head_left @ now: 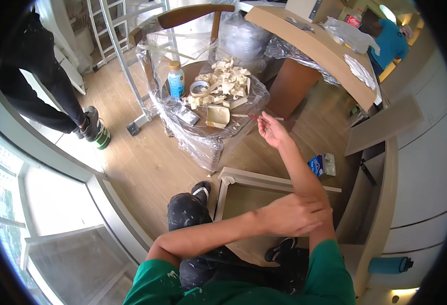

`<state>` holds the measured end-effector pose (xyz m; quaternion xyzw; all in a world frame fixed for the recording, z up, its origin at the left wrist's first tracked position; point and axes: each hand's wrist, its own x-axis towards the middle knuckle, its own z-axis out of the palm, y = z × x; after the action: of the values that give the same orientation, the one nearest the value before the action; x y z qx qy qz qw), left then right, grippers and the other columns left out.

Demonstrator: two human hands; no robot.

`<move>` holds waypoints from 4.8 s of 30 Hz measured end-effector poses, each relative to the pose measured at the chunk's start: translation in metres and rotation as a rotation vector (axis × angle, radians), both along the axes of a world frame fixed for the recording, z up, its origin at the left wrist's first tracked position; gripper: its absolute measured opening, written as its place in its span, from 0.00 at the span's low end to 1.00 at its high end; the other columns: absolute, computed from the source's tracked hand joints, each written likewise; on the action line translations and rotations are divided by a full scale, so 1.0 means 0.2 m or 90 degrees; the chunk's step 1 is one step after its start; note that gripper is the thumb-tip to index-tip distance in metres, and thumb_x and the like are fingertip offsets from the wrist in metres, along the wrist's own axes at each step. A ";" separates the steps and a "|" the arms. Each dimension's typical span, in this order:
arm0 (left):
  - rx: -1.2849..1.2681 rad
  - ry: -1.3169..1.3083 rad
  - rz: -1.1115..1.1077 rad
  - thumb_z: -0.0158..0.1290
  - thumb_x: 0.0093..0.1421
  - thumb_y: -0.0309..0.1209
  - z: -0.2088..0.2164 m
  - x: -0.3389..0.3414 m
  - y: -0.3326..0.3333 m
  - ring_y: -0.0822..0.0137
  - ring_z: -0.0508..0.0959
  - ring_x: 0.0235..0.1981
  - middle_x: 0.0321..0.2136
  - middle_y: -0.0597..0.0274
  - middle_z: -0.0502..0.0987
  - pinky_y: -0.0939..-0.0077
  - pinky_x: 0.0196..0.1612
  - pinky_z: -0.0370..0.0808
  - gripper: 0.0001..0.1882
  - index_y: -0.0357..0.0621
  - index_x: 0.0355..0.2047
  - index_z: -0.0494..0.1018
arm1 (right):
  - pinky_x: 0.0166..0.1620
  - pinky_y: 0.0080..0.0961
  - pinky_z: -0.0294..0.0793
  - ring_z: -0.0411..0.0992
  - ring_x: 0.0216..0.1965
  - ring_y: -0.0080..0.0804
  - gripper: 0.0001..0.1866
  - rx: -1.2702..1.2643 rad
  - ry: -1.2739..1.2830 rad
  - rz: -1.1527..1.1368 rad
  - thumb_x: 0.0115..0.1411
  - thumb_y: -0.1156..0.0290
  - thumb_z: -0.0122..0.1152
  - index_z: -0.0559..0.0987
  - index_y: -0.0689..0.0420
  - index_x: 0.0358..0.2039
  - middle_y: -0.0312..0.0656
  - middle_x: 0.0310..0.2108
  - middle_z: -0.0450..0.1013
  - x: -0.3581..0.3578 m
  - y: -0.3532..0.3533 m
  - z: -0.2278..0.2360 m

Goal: The person applies adhesive tape to the edges of a wooden drawer and then uses a paintbrush to apply a light-colored substance from a small container onto a wooden block.

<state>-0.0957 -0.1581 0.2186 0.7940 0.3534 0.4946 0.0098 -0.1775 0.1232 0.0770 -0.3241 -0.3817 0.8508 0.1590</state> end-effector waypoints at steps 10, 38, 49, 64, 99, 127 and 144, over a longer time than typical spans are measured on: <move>0.007 -0.236 0.100 0.59 0.62 0.32 0.06 -0.18 -0.01 0.55 0.78 0.32 0.32 0.54 0.77 0.63 0.40 0.78 0.19 0.30 0.50 0.76 | 0.39 0.23 0.83 0.81 0.38 0.30 0.13 0.212 -0.148 0.139 0.62 0.68 0.73 0.81 0.58 0.43 0.39 0.36 0.80 -0.62 0.15 0.01; 0.049 -0.933 0.287 0.50 0.71 0.29 0.10 -1.10 0.12 0.77 0.74 0.33 0.41 0.64 0.79 0.81 0.35 0.73 0.14 0.41 0.54 0.72 | 0.24 0.17 0.71 0.75 0.21 0.25 0.32 0.342 -0.229 0.162 0.62 0.38 0.67 0.81 0.61 0.33 0.40 0.25 0.79 0.12 -0.12 0.29; 0.006 -0.212 1.045 0.75 0.44 0.55 -0.83 -2.57 0.21 0.38 0.68 0.65 0.64 0.32 0.66 0.51 0.67 0.67 0.61 0.26 0.67 0.59 | 0.27 0.19 0.76 0.78 0.24 0.25 0.22 0.288 -0.276 0.068 0.71 0.53 0.61 0.83 0.64 0.42 0.43 0.28 0.81 1.87 -0.82 0.31; 0.019 -0.210 0.903 0.71 0.53 0.50 -0.28 -2.14 0.12 0.47 0.76 0.56 0.54 0.43 0.76 0.53 0.61 0.71 0.41 0.34 0.58 0.72 | 0.28 0.17 0.72 0.75 0.25 0.21 0.13 0.400 -0.294 -0.098 0.70 0.66 0.58 0.83 0.63 0.46 0.40 0.29 0.80 2.29 -1.09 0.61; -0.430 -0.097 0.032 0.68 0.48 0.29 -0.16 0.14 -0.33 0.37 0.78 0.50 0.48 0.40 0.77 0.51 0.51 0.78 0.36 0.37 0.56 0.65 | 0.31 0.42 0.73 0.76 0.26 0.49 0.13 1.143 -0.168 0.048 0.59 0.66 0.72 0.80 0.63 0.30 0.48 0.25 0.76 1.45 -1.22 0.91; -0.753 -0.214 -0.181 0.71 0.54 0.26 0.05 -0.08 -0.50 0.70 0.76 0.50 0.46 0.64 0.76 0.70 0.57 0.73 0.34 0.44 0.59 0.68 | 0.57 0.38 0.74 0.73 0.55 0.42 0.20 0.999 0.074 0.225 0.62 0.73 0.69 0.80 0.55 0.56 0.42 0.56 0.74 1.79 -1.17 1.22; -0.274 0.095 0.622 0.70 0.52 0.31 -0.23 -1.32 -0.39 0.39 0.75 0.54 0.53 0.45 0.74 0.52 0.55 0.75 0.35 0.43 0.59 0.70 | 0.52 0.39 0.75 0.76 0.47 0.48 0.19 0.905 -0.397 -0.119 0.57 0.81 0.68 0.79 0.63 0.49 0.51 0.47 0.75 2.32 -0.99 0.42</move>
<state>-0.3587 -0.2353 0.1720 0.5499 0.7748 0.3004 -0.0840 0.2856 -0.0754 0.1616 -0.3996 -0.8333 0.2549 0.2845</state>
